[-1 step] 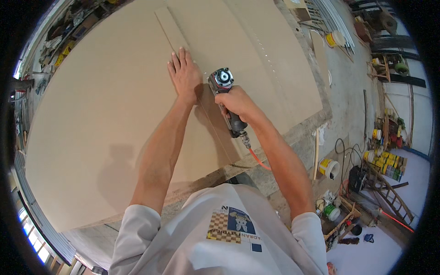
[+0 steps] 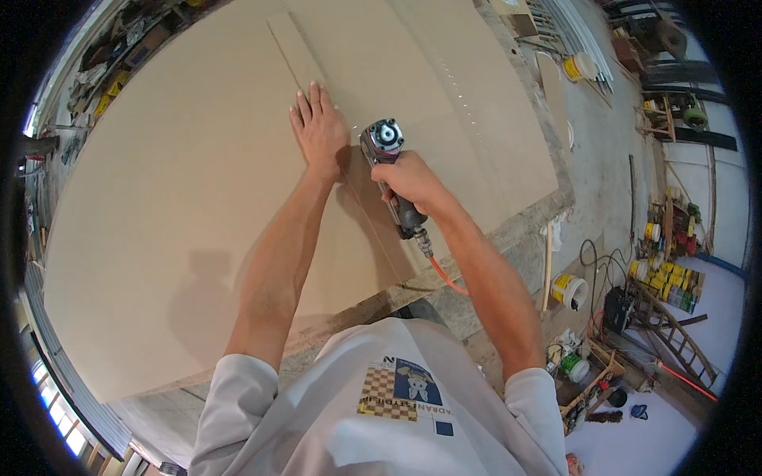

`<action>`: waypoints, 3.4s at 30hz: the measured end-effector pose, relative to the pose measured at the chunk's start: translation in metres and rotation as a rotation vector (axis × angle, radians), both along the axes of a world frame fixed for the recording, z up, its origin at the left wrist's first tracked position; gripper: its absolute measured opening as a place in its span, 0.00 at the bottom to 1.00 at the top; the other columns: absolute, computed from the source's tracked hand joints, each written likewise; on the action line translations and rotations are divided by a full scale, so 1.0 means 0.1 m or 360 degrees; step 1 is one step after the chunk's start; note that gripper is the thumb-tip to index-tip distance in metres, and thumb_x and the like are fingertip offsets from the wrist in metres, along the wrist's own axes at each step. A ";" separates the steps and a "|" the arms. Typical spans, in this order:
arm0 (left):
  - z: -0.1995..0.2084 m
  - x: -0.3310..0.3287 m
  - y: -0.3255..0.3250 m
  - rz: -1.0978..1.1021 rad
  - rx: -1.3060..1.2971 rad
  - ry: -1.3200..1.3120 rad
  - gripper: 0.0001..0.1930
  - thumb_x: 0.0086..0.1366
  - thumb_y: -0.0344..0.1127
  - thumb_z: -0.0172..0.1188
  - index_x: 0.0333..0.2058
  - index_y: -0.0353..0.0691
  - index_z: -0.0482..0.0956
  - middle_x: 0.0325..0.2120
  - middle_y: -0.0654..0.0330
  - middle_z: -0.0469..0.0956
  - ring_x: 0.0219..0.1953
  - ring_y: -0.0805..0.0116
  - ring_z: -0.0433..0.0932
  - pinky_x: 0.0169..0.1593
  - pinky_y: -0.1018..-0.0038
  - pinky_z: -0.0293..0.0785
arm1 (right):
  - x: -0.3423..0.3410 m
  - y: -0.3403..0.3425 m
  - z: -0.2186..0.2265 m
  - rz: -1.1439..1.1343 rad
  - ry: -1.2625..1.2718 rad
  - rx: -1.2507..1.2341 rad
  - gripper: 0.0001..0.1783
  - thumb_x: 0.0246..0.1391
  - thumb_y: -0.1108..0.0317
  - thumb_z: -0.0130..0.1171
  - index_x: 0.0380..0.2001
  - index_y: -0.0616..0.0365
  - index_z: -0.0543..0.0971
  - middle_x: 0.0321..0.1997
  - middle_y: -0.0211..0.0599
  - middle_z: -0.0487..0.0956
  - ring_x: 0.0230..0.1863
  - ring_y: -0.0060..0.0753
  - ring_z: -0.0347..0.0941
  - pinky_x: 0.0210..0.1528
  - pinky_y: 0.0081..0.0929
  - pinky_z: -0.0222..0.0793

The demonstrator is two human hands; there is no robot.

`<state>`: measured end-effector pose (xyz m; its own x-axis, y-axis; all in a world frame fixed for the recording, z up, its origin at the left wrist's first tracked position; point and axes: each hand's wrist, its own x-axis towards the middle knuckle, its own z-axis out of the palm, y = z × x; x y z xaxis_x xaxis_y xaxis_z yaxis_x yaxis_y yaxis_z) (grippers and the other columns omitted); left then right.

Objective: The person uses a pneumatic nail gun to fasten a thin wooden strip along the seam of two large light-colored wood panels. They reposition the panels on the workbench, reload the nail gun, and continue nailing along the seam to join the pieces.

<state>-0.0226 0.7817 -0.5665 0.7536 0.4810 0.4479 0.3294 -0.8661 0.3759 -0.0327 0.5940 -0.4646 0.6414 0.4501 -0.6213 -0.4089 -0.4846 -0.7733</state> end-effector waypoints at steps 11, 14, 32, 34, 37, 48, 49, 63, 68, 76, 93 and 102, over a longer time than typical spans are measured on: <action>-0.02 0.01 -0.01 0.0046 0.0036 0.0025 0.27 0.71 0.36 0.50 0.67 0.34 0.64 0.71 0.52 0.60 0.74 0.45 0.54 0.74 0.46 0.47 | -0.43 -0.45 -0.05 -0.0037 0.0000 0.0024 0.08 0.51 0.68 0.61 0.28 0.61 0.76 0.20 0.31 0.74 0.16 0.26 0.72 0.18 0.29 0.64; 0.00 0.02 0.01 0.0032 0.0055 0.0030 0.27 0.71 0.36 0.51 0.67 0.34 0.64 0.71 0.52 0.60 0.74 0.45 0.55 0.73 0.45 0.48 | -0.46 -0.46 -0.05 -0.0083 0.0017 0.0076 0.07 0.50 0.68 0.61 0.27 0.61 0.76 0.20 0.32 0.74 0.16 0.27 0.72 0.18 0.29 0.64; -0.03 -0.04 -0.11 0.0041 0.0082 -0.0015 0.26 0.71 0.36 0.50 0.65 0.33 0.66 0.71 0.51 0.61 0.73 0.44 0.55 0.73 0.45 0.47 | -0.47 -0.47 -0.03 -0.0062 0.0024 0.0085 0.09 0.50 0.70 0.62 0.33 0.62 0.77 0.23 0.31 0.74 0.16 0.27 0.72 0.18 0.28 0.64; -0.04 -0.05 -0.11 0.0038 0.0084 -0.0024 0.26 0.70 0.36 0.50 0.65 0.33 0.66 0.71 0.51 0.61 0.73 0.44 0.56 0.73 0.45 0.47 | -0.44 -0.47 -0.04 -0.0028 0.0030 0.0057 0.08 0.51 0.70 0.62 0.35 0.61 0.78 0.26 0.30 0.75 0.17 0.24 0.71 0.19 0.28 0.63; -0.05 -0.03 -0.11 0.0036 0.0082 -0.0029 0.26 0.70 0.35 0.50 0.65 0.33 0.66 0.70 0.51 0.62 0.73 0.44 0.56 0.73 0.44 0.48 | -0.40 -0.45 -0.06 0.0017 0.0063 0.0019 0.06 0.51 0.71 0.61 0.33 0.60 0.77 0.25 0.30 0.75 0.17 0.24 0.70 0.18 0.27 0.63; -0.03 -0.04 -0.06 0.0030 0.0090 0.0015 0.27 0.71 0.36 0.49 0.66 0.33 0.64 0.71 0.51 0.61 0.74 0.45 0.55 0.73 0.45 0.47 | -0.67 -0.78 -0.12 -0.0111 0.0089 0.0104 0.10 0.50 0.68 0.62 0.34 0.63 0.78 0.21 0.30 0.75 0.17 0.24 0.71 0.19 0.29 0.64; -0.04 -0.04 -0.07 0.0037 0.0101 0.0048 0.27 0.71 0.36 0.49 0.66 0.33 0.64 0.71 0.51 0.61 0.74 0.45 0.55 0.74 0.45 0.47 | -0.74 -0.84 -0.15 -0.0123 0.0086 0.0079 0.11 0.50 0.68 0.62 0.35 0.63 0.78 0.22 0.30 0.75 0.17 0.24 0.71 0.19 0.28 0.64; -0.08 -0.05 -0.11 0.0016 0.0071 0.0011 0.27 0.71 0.36 0.49 0.66 0.33 0.64 0.72 0.51 0.59 0.74 0.44 0.54 0.74 0.44 0.46 | -0.64 -0.76 -0.14 -0.0045 0.0037 -0.0017 0.13 0.51 0.69 0.62 0.39 0.63 0.80 0.22 0.30 0.76 0.17 0.22 0.71 0.20 0.27 0.65; -0.07 -0.02 -0.11 0.0021 0.0082 0.0051 0.27 0.71 0.36 0.49 0.67 0.34 0.63 0.72 0.52 0.59 0.74 0.44 0.54 0.74 0.44 0.46 | -0.61 -0.77 -0.16 0.0036 0.0003 -0.0134 0.08 0.53 0.71 0.60 0.36 0.61 0.78 0.24 0.28 0.75 0.17 0.20 0.68 0.19 0.26 0.63; -0.06 0.02 -0.07 0.0054 0.0088 0.0062 0.26 0.72 0.37 0.48 0.66 0.34 0.65 0.72 0.53 0.60 0.74 0.46 0.55 0.74 0.46 0.47 | -0.67 -0.79 -0.13 0.0049 -0.0018 -0.0179 0.09 0.52 0.67 0.61 0.30 0.63 0.78 0.18 0.32 0.75 0.17 0.26 0.72 0.21 0.31 0.66; -0.07 0.10 0.01 0.0061 0.0080 0.0020 0.25 0.71 0.35 0.48 0.65 0.33 0.67 0.70 0.52 0.62 0.73 0.46 0.56 0.74 0.46 0.46 | -0.85 -0.97 -0.29 0.0112 -0.0080 -0.0270 0.14 0.50 0.64 0.63 0.25 0.67 0.78 0.17 0.36 0.78 0.19 0.28 0.77 0.24 0.32 0.71; -0.09 0.05 -0.06 0.0057 0.0091 0.0052 0.26 0.72 0.36 0.49 0.66 0.35 0.65 0.71 0.54 0.62 0.73 0.45 0.57 0.74 0.46 0.47 | -1.05 -1.05 -0.13 0.0080 -0.0112 -0.0330 0.13 0.49 0.65 0.63 0.27 0.67 0.77 0.20 0.38 0.79 0.20 0.29 0.77 0.25 0.33 0.72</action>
